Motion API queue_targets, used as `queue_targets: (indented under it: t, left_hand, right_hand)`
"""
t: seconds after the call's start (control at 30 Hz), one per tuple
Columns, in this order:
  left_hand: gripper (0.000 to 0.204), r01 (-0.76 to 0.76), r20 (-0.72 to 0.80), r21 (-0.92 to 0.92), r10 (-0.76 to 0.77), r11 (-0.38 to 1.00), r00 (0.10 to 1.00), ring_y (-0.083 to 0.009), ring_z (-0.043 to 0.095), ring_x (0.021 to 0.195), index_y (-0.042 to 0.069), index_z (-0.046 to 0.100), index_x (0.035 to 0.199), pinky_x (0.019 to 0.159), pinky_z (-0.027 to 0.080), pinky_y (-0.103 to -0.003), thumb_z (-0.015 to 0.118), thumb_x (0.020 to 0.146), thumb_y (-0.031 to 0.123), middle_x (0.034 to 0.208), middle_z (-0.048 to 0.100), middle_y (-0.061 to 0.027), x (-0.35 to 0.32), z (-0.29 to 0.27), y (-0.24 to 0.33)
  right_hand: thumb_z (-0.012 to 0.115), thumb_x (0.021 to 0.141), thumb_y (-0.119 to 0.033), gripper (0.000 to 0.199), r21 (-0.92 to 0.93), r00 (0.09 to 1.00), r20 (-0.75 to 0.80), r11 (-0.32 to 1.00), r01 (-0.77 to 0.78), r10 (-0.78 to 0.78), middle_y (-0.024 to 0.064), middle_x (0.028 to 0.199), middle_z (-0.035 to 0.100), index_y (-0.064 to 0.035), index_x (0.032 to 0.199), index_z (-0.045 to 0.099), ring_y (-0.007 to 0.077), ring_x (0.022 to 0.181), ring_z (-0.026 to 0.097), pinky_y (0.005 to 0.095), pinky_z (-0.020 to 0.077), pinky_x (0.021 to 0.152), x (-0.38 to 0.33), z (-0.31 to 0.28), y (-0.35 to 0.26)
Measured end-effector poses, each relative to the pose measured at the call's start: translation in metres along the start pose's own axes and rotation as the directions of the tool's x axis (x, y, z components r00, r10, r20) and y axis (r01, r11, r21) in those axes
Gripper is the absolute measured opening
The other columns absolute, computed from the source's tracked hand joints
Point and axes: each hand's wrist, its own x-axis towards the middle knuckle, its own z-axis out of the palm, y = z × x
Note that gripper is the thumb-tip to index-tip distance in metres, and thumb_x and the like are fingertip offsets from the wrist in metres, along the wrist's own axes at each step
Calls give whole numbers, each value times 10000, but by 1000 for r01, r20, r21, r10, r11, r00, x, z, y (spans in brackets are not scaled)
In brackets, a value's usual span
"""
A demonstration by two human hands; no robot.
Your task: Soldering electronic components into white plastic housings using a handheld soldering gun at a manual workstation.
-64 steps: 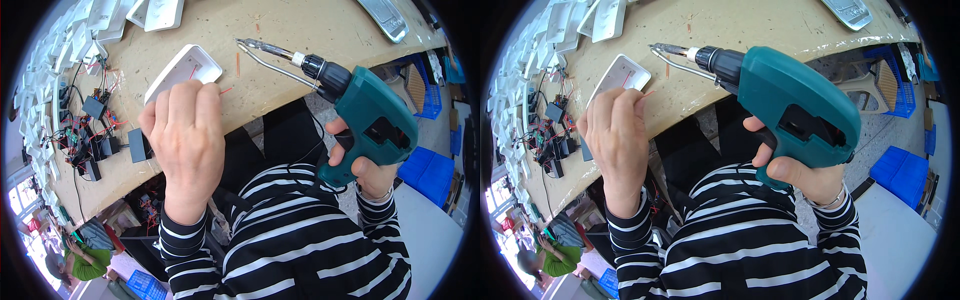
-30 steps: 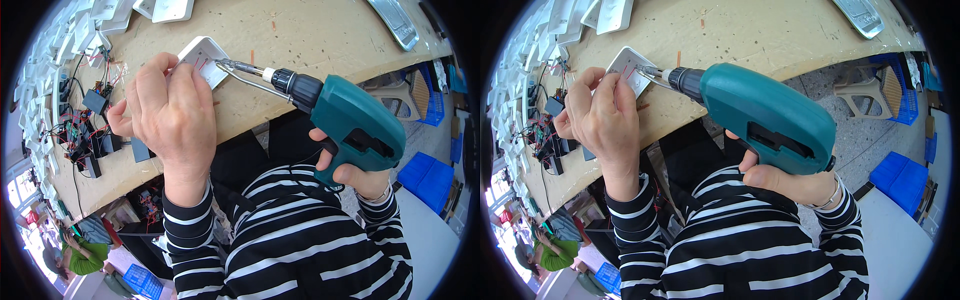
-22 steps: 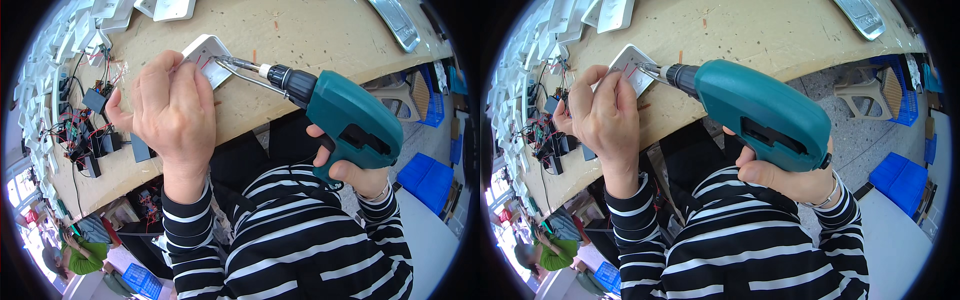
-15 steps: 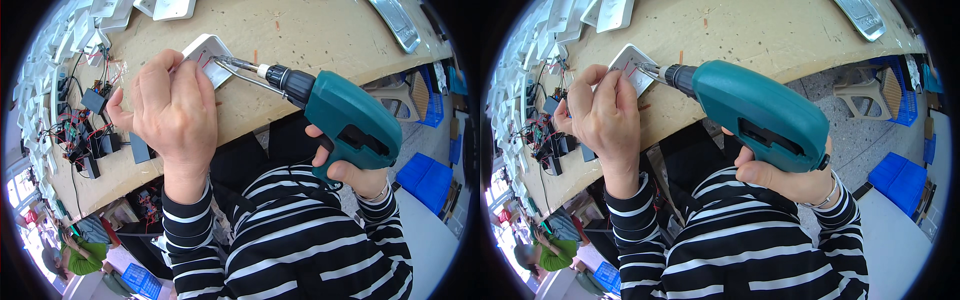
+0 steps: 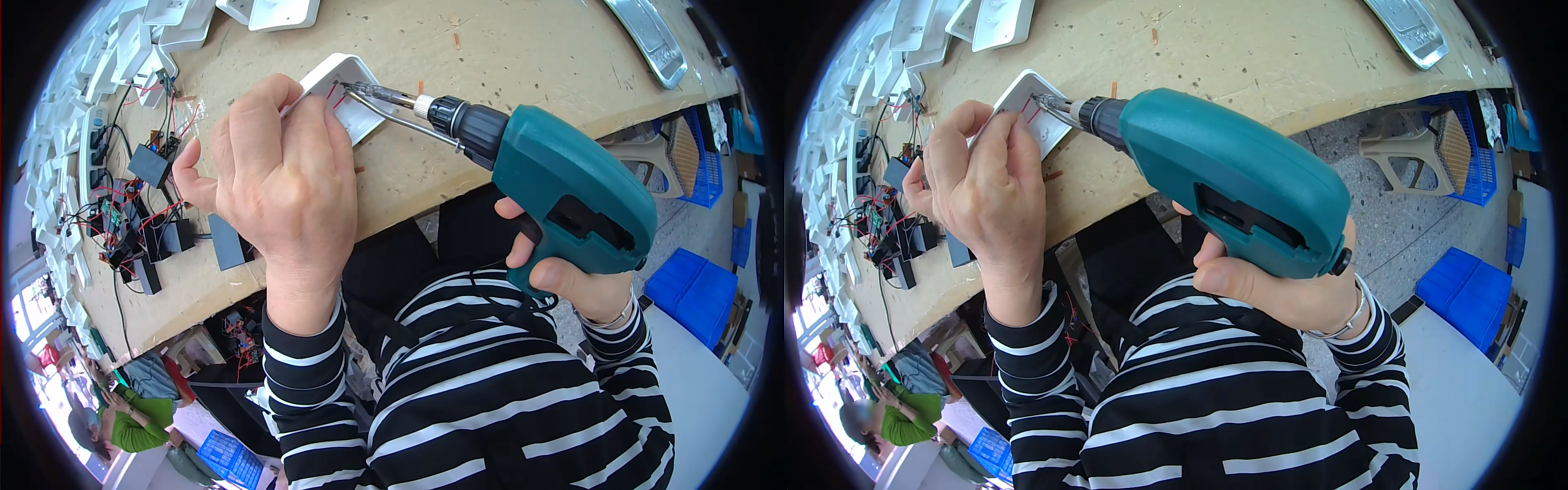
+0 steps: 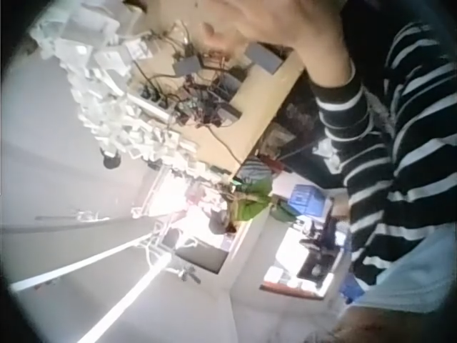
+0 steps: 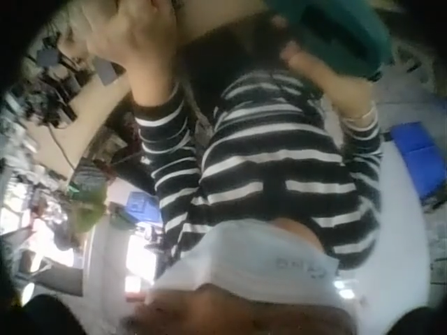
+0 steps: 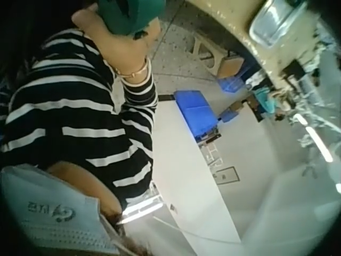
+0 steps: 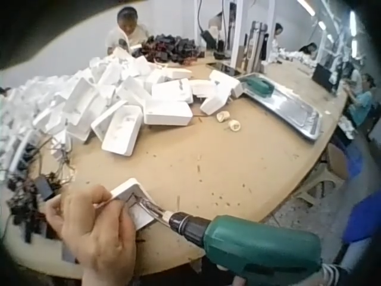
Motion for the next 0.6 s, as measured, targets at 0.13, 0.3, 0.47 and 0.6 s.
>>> queue_targets:
  t: [0.13,0.3,0.47,0.6]
  left_hand:
    - [22,-4,27,26,3,1000,1000,-110,549,775,114,682,725,822,267,-331,681,704,118,887,591,46,2,-4,1]
    - [17,3,29,28,-4,1000,1000,-113,550,781,111,681,721,823,273,-332,678,706,120,883,594,43,2,-4,1]
    - [21,-4,19,39,4,999,1000,-113,552,780,109,680,717,824,281,-323,682,703,123,878,598,46,2,-2,0]
    - [21,-5,6,14,5,1000,1000,-114,554,775,110,681,716,823,285,-320,685,701,123,879,598,47,2,-2,0]
  right_hand:
    - [770,718,-78,594,8,1000,2,1000,10,-10,167,1032,628,25,1229,485,118,737,644,243,544,687,0,2,1]
    - [772,721,-93,587,-19,1000,-1,1000,16,-16,152,1018,636,26,1222,492,109,728,641,238,539,685,1,4,1]
    - [772,722,-93,580,-22,1000,-9,1000,9,-9,144,984,647,23,1219,496,108,717,637,233,532,674,2,3,2]
    - [787,704,-142,770,-172,993,117,985,17,3,201,1074,592,-11,1332,361,139,769,634,253,545,679,2,-2,3]
